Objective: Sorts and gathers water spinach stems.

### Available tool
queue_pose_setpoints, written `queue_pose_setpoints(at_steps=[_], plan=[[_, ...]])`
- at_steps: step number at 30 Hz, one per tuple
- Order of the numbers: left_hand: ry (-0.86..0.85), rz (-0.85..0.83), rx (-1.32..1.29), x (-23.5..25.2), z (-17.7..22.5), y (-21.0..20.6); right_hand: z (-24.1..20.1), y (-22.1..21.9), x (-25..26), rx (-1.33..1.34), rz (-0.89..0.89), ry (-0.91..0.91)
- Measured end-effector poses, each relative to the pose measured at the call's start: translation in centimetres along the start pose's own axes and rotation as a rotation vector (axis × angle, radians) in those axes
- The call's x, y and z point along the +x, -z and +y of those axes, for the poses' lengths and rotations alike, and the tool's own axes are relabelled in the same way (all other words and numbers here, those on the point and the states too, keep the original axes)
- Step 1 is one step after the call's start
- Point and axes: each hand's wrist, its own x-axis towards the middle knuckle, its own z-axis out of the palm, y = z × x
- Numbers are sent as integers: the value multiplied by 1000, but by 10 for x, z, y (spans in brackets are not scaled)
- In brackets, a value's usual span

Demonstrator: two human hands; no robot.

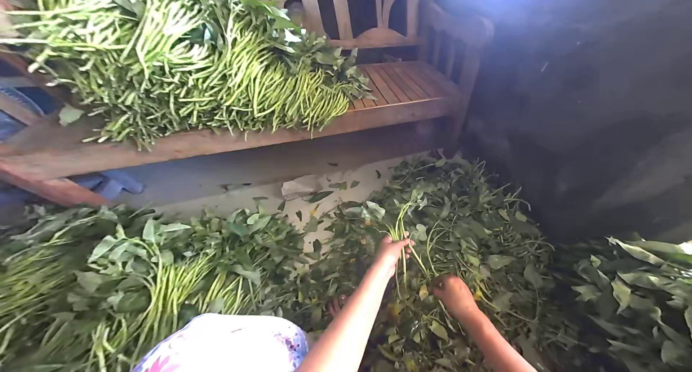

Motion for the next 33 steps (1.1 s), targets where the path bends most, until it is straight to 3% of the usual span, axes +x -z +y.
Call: queue_pose_setpoints(at_steps=[4,9,13,15,16,19,20,24,28,33], plan=[[19,11,-48,0,-2,0,-5,-4,3,-144,-29,-61],[43,110,-140,15,-7,4,-2,2,-4,-149,23,29],[151,216,-328,32,-25,16,9,9,-12,342,282,189],[165,239,-412,41,-35,29,18,16,-15,552,292,206],[173,228,-416,43,-38,35,24,24,-19,520,200,174],[183,129,-264,41,-37,31,35,37,-24,106,-313,-36],[159,82,-184,37,-35,25,34,32,-22,14,-342,-89],[101,-18,1,18,-29,5,14,12,-2,22,26,-17],[86,-16,-13,17,-32,2,2,-11,13,111,29,37],[143,108,-123,22,-43,11,-6,-12,12,81,-37,-22]])
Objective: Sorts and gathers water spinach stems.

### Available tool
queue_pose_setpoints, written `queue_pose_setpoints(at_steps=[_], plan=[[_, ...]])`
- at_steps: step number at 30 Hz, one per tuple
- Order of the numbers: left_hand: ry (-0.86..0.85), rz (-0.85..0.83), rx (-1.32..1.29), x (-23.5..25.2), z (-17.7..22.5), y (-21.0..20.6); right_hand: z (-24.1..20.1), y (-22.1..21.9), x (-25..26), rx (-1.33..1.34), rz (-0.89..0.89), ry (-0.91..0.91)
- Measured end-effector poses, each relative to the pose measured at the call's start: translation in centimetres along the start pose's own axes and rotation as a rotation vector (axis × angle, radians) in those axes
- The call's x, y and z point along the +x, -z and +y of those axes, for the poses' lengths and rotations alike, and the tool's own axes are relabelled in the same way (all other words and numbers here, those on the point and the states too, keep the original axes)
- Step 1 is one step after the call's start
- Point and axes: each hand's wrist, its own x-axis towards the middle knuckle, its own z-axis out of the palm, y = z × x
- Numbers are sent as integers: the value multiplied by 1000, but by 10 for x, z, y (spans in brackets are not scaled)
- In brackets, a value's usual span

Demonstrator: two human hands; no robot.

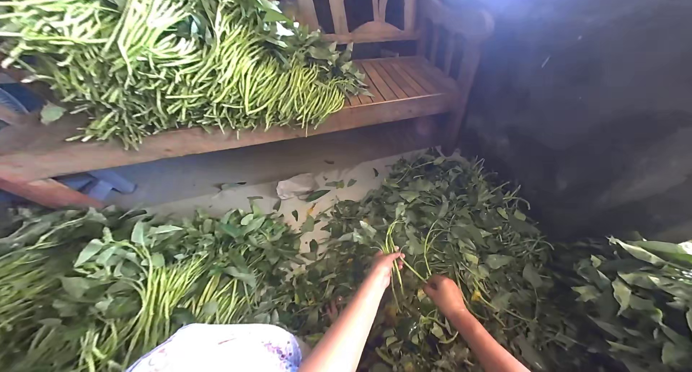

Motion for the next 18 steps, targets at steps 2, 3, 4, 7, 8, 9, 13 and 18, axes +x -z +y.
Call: queue_pose_setpoints(at_steps=[2,3,4,7,8,9,13,18], plan=[[23,34,-51,5,-4,3,2,-2,1,-13,-67,-42],[24,55,-69,9,-5,5,2,-3,0,-43,-111,-76],[17,72,-85,14,-5,9,3,-2,-2,-98,-168,-115],[-3,84,-73,24,2,23,19,9,-13,-298,-385,-191],[1,63,-45,24,4,24,24,15,-17,-350,-400,-209],[4,27,-9,22,7,24,20,24,-21,-382,-373,-219],[-7,-98,128,4,6,3,-1,34,-5,-94,-10,45],[-48,-145,152,-10,10,-11,-7,-6,22,165,77,246]])
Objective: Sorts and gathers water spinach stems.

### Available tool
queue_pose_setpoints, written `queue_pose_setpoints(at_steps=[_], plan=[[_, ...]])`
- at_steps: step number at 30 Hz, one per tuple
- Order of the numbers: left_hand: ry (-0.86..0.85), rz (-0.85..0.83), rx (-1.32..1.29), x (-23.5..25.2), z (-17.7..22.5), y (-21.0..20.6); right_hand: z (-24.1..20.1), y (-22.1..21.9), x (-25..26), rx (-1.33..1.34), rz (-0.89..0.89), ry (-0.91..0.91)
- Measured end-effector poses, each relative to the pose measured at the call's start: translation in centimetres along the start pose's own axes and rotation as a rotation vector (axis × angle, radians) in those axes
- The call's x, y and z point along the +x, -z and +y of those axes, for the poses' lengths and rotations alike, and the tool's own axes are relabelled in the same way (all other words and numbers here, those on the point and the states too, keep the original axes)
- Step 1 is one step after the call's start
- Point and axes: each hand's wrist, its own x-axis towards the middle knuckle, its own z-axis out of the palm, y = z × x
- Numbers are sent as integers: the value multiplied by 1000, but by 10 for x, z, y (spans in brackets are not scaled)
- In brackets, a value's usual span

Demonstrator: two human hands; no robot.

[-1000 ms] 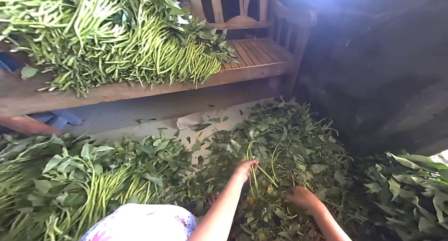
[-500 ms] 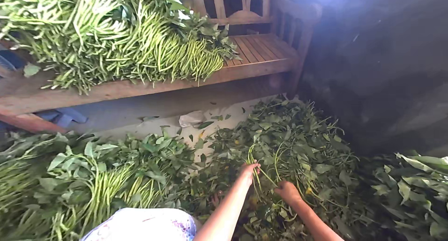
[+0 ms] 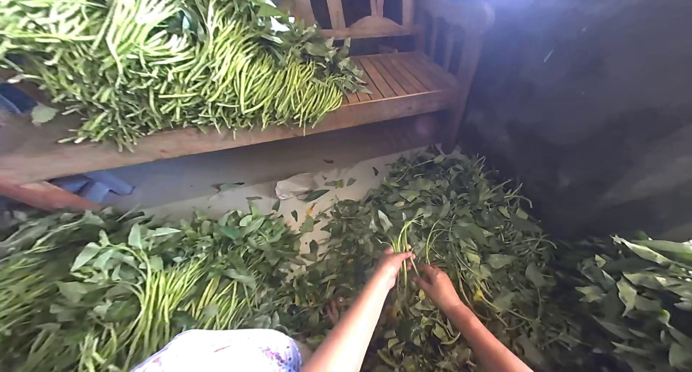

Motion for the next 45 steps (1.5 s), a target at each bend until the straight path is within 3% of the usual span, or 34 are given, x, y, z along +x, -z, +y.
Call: queue_pose_setpoints(at_steps=[7,12,18,22,26,29,33,39,45], plan=[[11,215,-139,12,-12,14,8,-11,-11,-101,30,25],[99,239,-335,27,-2,39,26,11,-6,-29,-290,-79],[121,70,-381,14,9,27,41,29,21,36,132,-234],[26,3,-435,10,15,26,54,3,36,65,69,-293],[90,-57,-517,9,11,30,51,-6,35,168,22,-293],[140,15,-472,10,11,31,33,4,22,185,101,-206],[61,78,-223,8,18,15,23,11,-1,233,167,-111],[-76,22,32,-4,10,-26,14,9,-26,-195,177,24],[-147,63,81,-3,8,-23,19,3,-35,-450,354,252]])
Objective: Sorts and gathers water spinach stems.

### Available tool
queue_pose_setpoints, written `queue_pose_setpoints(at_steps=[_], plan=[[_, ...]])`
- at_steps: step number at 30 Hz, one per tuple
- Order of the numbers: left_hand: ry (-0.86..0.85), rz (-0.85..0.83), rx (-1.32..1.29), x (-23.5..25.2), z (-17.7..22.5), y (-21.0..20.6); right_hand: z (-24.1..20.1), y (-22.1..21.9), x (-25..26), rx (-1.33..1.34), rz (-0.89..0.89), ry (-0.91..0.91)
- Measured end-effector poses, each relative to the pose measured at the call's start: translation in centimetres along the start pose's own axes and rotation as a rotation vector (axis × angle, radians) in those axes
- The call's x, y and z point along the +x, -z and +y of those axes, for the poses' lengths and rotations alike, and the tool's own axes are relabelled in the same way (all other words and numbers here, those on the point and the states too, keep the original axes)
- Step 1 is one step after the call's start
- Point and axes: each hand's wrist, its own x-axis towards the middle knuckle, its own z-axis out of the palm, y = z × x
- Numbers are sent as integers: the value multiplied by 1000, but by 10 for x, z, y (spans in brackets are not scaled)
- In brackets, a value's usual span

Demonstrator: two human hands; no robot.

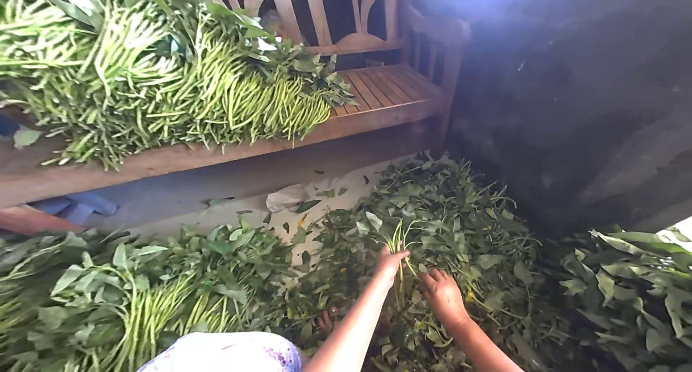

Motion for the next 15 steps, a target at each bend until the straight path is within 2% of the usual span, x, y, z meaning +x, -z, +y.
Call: queue_pose_setpoints(at_steps=[3,5,6,9,11,13,15], plan=[[2,64,-53,5,2,10,8,0,-4,24,78,65],[8,96,-83,8,3,19,12,5,-7,33,-6,13],[7,114,-94,11,3,23,13,12,-9,10,-136,-70],[28,104,-88,14,3,32,12,38,-11,-135,-730,-465],[53,68,-73,12,4,33,18,49,-15,-199,-889,-580],[65,17,-54,7,4,29,11,69,-3,-161,-800,-584],[61,-57,-37,2,2,23,7,70,15,34,-559,-475]])
